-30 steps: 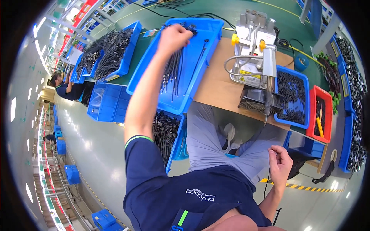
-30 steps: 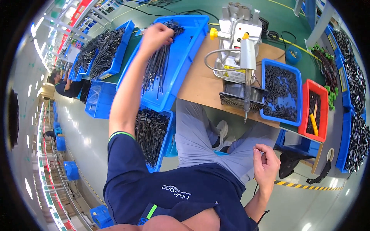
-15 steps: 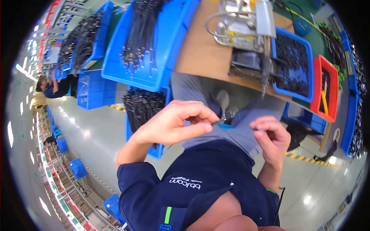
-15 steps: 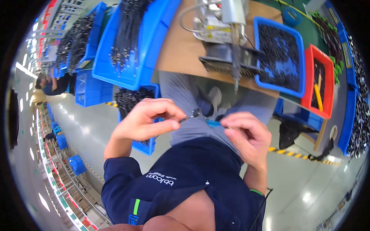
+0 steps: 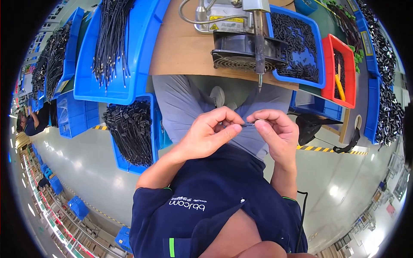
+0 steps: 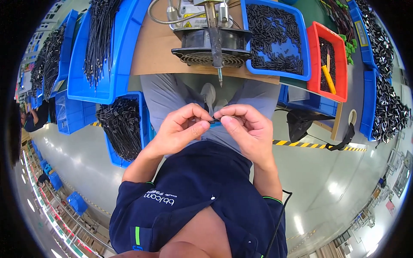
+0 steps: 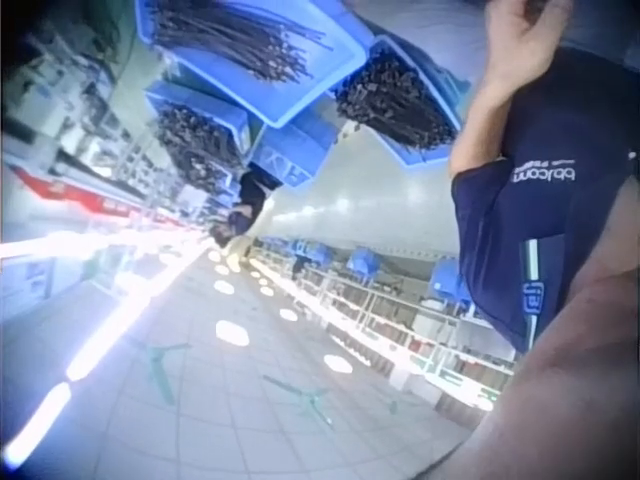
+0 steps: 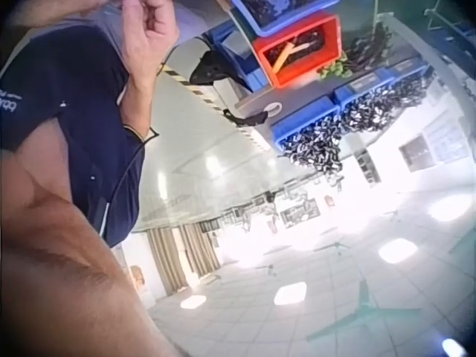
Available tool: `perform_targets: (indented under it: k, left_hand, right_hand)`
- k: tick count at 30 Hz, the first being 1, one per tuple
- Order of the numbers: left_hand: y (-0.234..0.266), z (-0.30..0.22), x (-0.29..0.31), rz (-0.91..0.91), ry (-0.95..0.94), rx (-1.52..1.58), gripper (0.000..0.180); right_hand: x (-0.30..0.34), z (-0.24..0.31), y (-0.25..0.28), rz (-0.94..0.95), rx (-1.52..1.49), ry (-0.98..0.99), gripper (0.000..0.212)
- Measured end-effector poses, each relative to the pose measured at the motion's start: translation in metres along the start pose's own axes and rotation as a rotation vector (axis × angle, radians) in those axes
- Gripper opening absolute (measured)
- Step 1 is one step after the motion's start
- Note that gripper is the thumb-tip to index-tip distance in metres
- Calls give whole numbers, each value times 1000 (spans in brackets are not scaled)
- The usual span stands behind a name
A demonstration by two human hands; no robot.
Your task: The person assembles wire harnesses by attaching connectors to wires using a crimping machine.
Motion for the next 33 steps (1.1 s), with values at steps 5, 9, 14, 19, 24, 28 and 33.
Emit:
perform_targets:
  k: [5,9,14,19,24,28,33]
  left_hand:
    - [-3,-1,-3,20,-28,-8,17]
    - [-2,-2,-2,8,15,-35,18]
    - [-4,0,-2,9,-12,-37,20]
    - [-10,-8,-6,23,-149,-189,23]
    - [-23,-6,-16,58,-308,-304,17]
    - [-30,-9,-21,28,-349,-422,11]
    - [-27,1,-17,-29,-304,-281,8]
  right_hand:
    - [2,-3,2,-32,44,30,19]
    - [1,-3,-2,-42,63,21,19]
    - [-2,0,3,-16,299,98,25]
    - [-3,1,12,-99,276,106,23]
    - [1,3,19,-79,453,197,11]
    - [6,19,33,-95,489,158,8]
    - [3,63,110,-838,413,294,7]
Point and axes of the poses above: each hand's wrist, its own x-axis away from the middle knuckle, its own y-axis out of the back of the hand, z = x × y, the point moved 2 cm from there along -x, towards the middle knuckle, and after that the axes turned 13 degrees about x, right-handed, at the moved point
